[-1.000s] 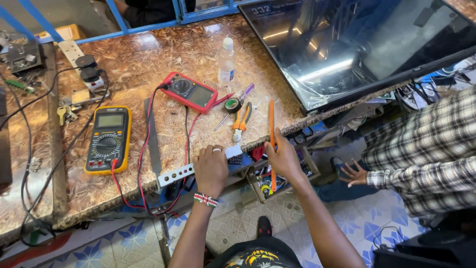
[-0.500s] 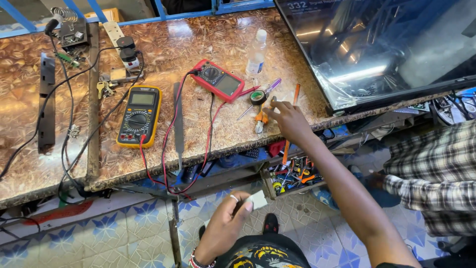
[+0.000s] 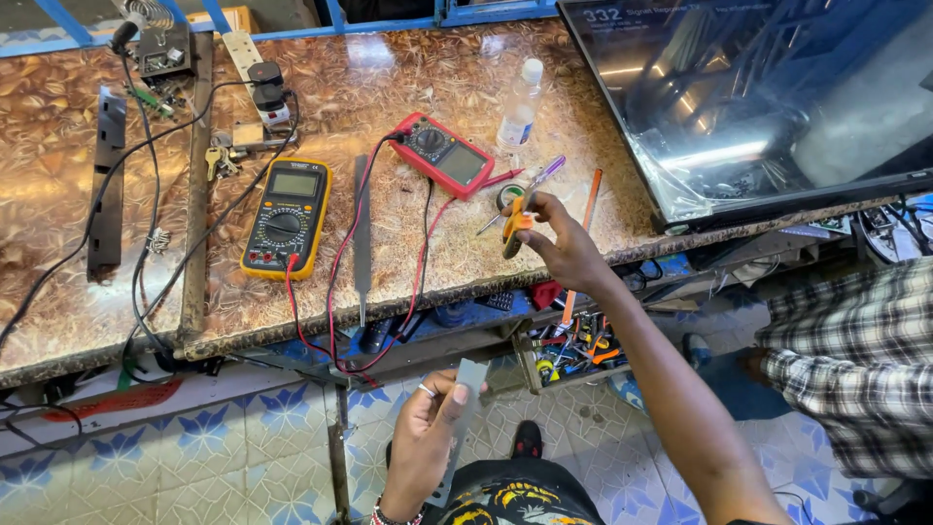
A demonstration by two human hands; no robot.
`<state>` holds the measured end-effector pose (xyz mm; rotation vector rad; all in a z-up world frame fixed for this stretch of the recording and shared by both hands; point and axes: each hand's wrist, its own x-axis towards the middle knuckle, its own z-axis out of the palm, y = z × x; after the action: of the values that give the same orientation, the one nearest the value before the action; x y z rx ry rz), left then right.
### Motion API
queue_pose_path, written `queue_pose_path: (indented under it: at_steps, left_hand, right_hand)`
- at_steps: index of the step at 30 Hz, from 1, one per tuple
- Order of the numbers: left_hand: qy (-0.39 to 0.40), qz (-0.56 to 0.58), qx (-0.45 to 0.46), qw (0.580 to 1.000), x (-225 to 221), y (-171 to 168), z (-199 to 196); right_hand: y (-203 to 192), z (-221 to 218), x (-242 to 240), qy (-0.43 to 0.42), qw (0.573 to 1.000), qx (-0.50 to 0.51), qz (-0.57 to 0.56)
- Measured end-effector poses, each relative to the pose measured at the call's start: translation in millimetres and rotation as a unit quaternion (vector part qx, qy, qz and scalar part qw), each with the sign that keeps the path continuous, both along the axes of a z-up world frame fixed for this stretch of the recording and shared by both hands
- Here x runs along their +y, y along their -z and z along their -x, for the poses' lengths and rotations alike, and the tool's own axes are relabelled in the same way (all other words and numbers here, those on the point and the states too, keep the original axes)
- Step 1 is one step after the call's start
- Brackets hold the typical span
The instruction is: Cutting a small plastic strip using wire cutters on an electronics repair workbench.
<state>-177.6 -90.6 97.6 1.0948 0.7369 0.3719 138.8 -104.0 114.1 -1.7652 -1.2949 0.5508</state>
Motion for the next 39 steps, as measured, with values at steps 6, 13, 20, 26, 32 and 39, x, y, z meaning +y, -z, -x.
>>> queue_pose_path:
  at_steps: [6, 13, 20, 26, 32, 39]
  left_hand:
    - [-0.014, 0.069, -0.068, 0.995, 6.7, -9.2, -9.5]
    - [-0.04, 0.05, -0.186, 0.981, 11.6, 33.5, -1.6]
    - [0.009, 0.18, -0.178, 0.967, 19.4, 26.9, 3.1]
    - [0.022, -0.159, 0.043, 0.986, 21.9, -8.3, 3.9]
    - [0.003, -0.316, 0.046, 0.948, 20.6, -21.1, 4.4]
    - [-0.003, -0.328, 0.03, 0.944, 19.9, -25.9, 2.9]
  right_hand:
    - [23.6, 70.2, -43.7, -0.056, 0.729, 0.628, -0.264]
    - [52.0, 123.1, -97.1, 0.059, 0.817, 0.571, -0.061]
    - [30.6, 142.7, -123.4, 0.111, 0.943, 0.148, 0.277]
    - [26.8, 147.9, -131.3, 0.066, 0.993, -0.006, 0.101]
    - [29.2, 145.1, -129.9, 0.029, 0.988, -0.127, 0.088]
    - [20.6, 151.4, -123.4, 0.014, 0.989, -0.141, 0.047]
